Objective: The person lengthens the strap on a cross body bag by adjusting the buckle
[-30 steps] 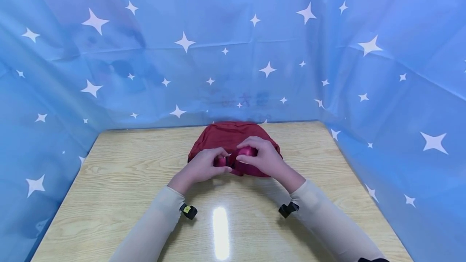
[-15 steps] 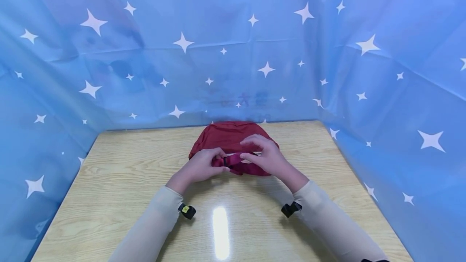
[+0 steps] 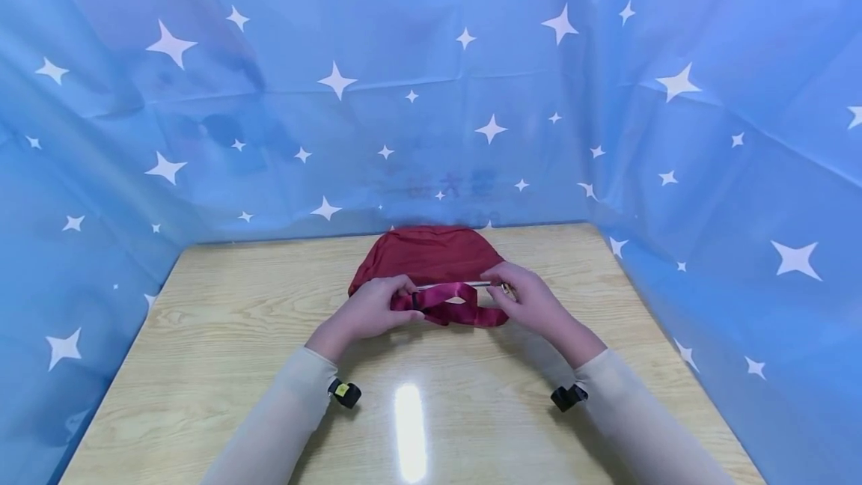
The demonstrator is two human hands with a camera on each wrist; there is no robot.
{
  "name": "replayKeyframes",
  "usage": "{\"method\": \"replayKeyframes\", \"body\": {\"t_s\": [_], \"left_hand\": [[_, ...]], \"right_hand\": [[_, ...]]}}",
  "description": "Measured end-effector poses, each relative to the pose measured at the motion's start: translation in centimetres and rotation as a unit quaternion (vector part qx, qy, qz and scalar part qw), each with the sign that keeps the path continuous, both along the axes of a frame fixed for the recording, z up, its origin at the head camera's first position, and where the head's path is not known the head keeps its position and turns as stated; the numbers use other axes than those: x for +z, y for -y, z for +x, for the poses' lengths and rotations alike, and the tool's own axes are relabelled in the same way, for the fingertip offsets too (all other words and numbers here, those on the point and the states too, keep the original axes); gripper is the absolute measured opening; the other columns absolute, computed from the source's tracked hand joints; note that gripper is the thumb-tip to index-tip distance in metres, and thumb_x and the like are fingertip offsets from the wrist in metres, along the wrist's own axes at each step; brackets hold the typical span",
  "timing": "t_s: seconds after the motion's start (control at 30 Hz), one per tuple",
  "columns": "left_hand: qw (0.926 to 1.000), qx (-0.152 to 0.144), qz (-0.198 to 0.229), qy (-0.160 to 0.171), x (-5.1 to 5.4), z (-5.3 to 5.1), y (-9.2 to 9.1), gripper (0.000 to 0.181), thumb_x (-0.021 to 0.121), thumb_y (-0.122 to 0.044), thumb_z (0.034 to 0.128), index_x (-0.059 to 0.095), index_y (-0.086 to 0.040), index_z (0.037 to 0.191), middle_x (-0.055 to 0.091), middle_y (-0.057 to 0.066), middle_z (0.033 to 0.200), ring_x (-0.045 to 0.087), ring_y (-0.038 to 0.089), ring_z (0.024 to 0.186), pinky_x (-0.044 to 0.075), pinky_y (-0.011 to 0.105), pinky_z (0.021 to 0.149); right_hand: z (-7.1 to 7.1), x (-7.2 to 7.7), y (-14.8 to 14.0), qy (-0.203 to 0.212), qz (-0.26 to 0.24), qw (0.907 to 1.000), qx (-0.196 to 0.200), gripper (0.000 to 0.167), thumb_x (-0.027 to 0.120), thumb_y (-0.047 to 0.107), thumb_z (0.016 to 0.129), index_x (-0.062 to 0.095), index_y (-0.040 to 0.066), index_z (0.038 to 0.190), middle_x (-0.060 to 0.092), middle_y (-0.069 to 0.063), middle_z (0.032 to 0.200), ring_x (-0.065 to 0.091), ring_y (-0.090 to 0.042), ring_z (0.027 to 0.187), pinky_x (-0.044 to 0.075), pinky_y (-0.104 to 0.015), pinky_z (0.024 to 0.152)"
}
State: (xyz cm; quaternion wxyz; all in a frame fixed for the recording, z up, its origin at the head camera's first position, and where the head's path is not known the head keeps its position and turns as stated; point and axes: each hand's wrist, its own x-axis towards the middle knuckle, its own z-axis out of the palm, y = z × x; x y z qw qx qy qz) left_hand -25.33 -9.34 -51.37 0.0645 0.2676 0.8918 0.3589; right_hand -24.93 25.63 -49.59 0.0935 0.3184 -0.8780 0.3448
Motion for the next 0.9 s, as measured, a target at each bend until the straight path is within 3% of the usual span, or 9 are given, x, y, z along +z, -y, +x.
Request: {"method": "replayKeyframes", "body": {"t_s": [0.23, 0.4, 0.7, 0.9], "left_hand": [[1.0000, 0.004, -0.007, -0.005, -0.1, 0.1, 0.1, 0.042, 0.085, -0.052, 0.0972, 0.070, -0.024, 0.125, 0.071, -0.012, 0.106, 0.065, 0.009, 0.094, 0.056, 0.037, 0.090], [1.0000, -0.004, -0.006, -0.003, -0.2, 0.0, -0.1, 0.039, 0.084, -0.052, 0.0982, 0.071, -0.025, 0.124, 0.071, -0.013, 0.106, 0.065, 0.010, 0.094, 0.056, 0.037, 0.089], [1.0000, -0.004, -0.003, -0.006, -0.3, -0.1, -0.1, 0.033, 0.087, -0.043, 0.0981, 0.070, -0.026, 0.121, 0.071, -0.014, 0.103, 0.065, 0.010, 0.091, 0.055, 0.037, 0.087], [0.9999, -0.003, -0.004, -0.013, -0.2, -0.1, 0.3, 0.033, 0.088, -0.039, 0.0971, 0.070, -0.024, 0.120, 0.071, -0.013, 0.100, 0.064, 0.010, 0.089, 0.055, 0.037, 0.086]], "right_hand": [[0.7, -2.3, -1.2, -0.025, 0.049, 0.9983, 0.021, 0.029, 0.085, 0.002, 0.096, 0.077, 0.002, 0.124, 0.078, -0.012, 0.118, 0.073, -0.030, 0.106, 0.064, -0.046, 0.081], [0.9, -3.7, -0.9, -0.065, 0.099, 0.9929, 0.013, 0.028, 0.090, 0.008, 0.093, 0.080, 0.007, 0.119, 0.080, -0.007, 0.113, 0.075, -0.028, 0.107, 0.055, -0.054, 0.096], [1.1, -3.6, -0.8, -0.043, 0.112, 0.9927, -0.012, 0.021, 0.088, 0.008, 0.095, 0.082, 0.012, 0.114, 0.081, 0.000, 0.110, 0.075, -0.023, 0.104, 0.050, -0.052, 0.100], [1.1, -3.2, -1.7, -0.082, 0.132, 0.9878, -0.011, 0.024, 0.090, 0.001, 0.090, 0.082, 0.011, 0.110, 0.081, -0.002, 0.107, 0.073, -0.029, 0.103, 0.049, -0.057, 0.098]]}}
